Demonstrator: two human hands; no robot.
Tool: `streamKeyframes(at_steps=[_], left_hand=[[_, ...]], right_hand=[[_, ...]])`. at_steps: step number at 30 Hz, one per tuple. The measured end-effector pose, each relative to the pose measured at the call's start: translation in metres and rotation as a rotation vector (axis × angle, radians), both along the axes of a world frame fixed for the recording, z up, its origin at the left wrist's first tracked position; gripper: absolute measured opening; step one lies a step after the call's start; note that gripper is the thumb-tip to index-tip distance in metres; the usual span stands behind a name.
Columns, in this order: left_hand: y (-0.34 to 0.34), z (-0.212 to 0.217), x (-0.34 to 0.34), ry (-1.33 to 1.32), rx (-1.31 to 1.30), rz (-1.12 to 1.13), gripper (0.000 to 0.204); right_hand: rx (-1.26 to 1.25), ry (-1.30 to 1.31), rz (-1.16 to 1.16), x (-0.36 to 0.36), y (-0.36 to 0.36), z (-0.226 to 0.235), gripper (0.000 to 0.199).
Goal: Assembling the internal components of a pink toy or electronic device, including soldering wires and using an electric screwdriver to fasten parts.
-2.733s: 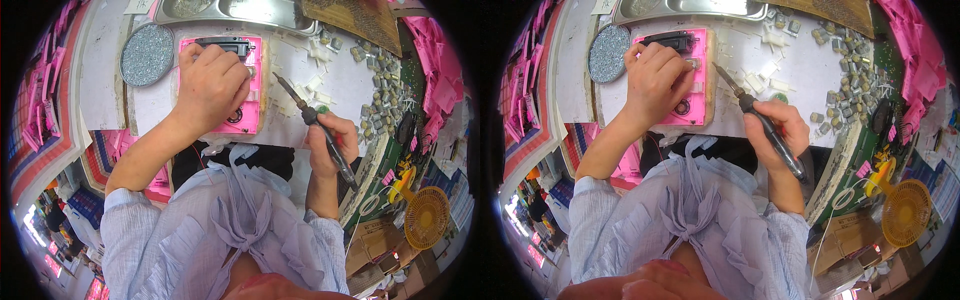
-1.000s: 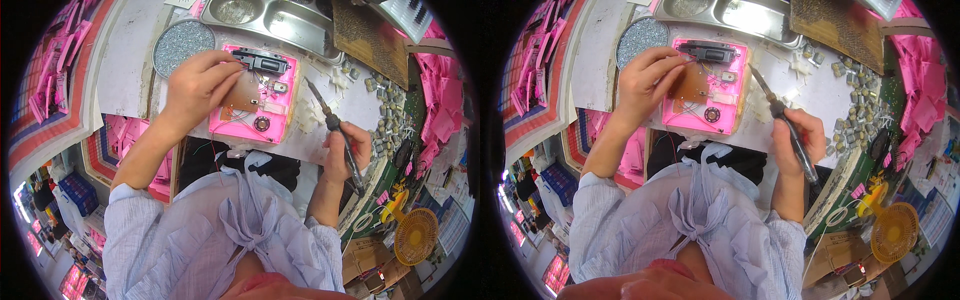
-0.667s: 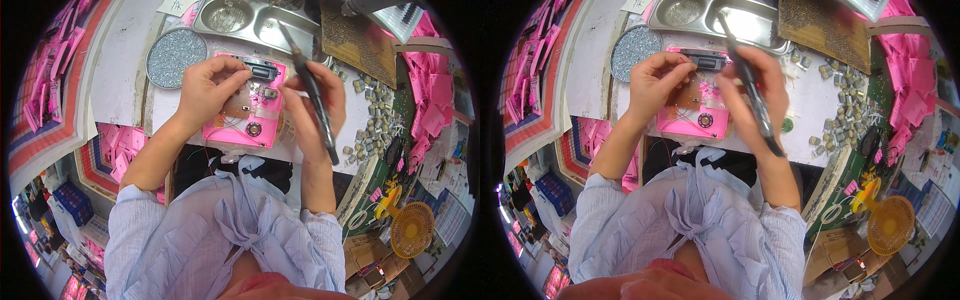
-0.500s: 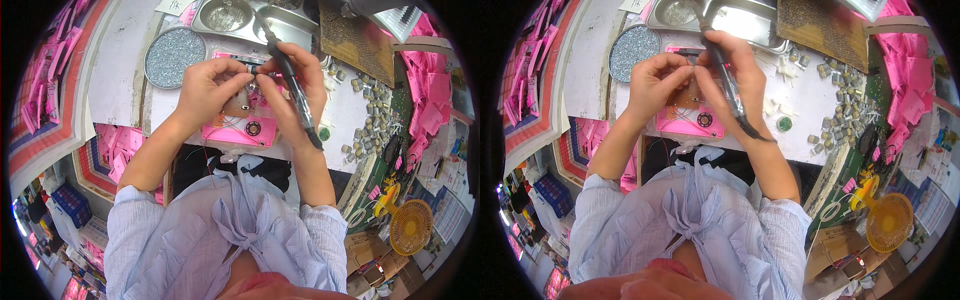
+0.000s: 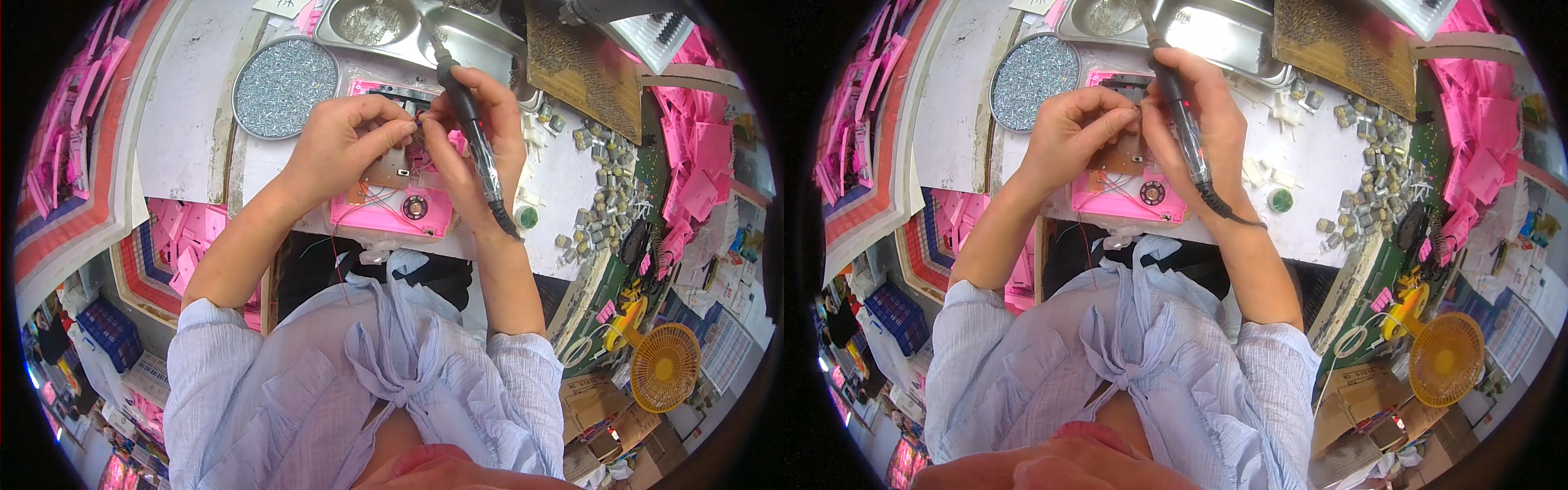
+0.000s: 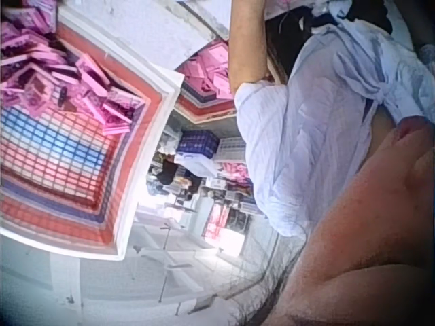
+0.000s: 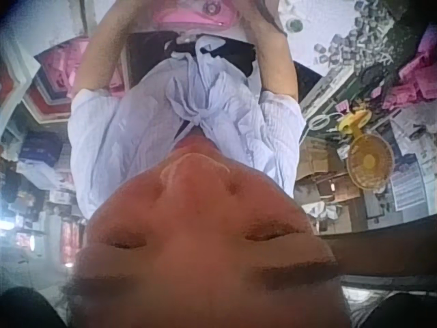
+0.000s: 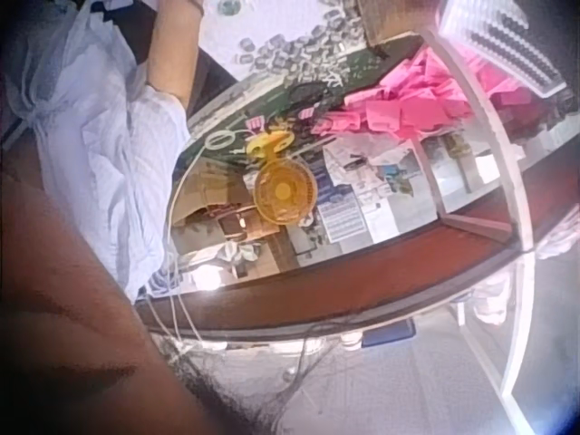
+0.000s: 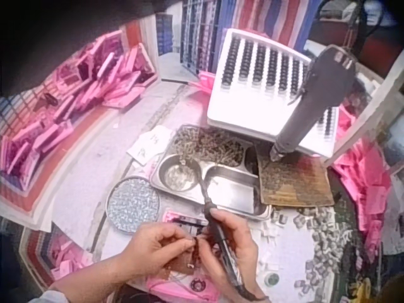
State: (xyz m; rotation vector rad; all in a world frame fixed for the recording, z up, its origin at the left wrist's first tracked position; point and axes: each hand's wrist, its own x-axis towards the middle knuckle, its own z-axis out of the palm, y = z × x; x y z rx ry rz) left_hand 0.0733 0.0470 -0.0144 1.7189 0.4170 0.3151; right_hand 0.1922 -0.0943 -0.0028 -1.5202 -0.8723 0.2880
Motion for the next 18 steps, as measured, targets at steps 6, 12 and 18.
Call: streamKeyframes(at_steps=[6, 12, 18], left_hand=[[0.005, 0.007, 0.001, 0.031, 0.068, -0.025, 0.013], [0.005, 0.007, 0.012, 0.020, 0.444, -0.061, 0.010], [0.003, 0.003, 0.011, 0.007, 0.663, -0.064, 0.013]], right_hand=[[-0.043, -0.133, -0.063, -0.003, -0.015, -0.006, 0.042], [0.051, -0.202, -0.115, 0.017, -0.066, 0.007, 0.033], [-0.034, -0.230, -0.051, 0.011, -0.083, 0.007, 0.032]])
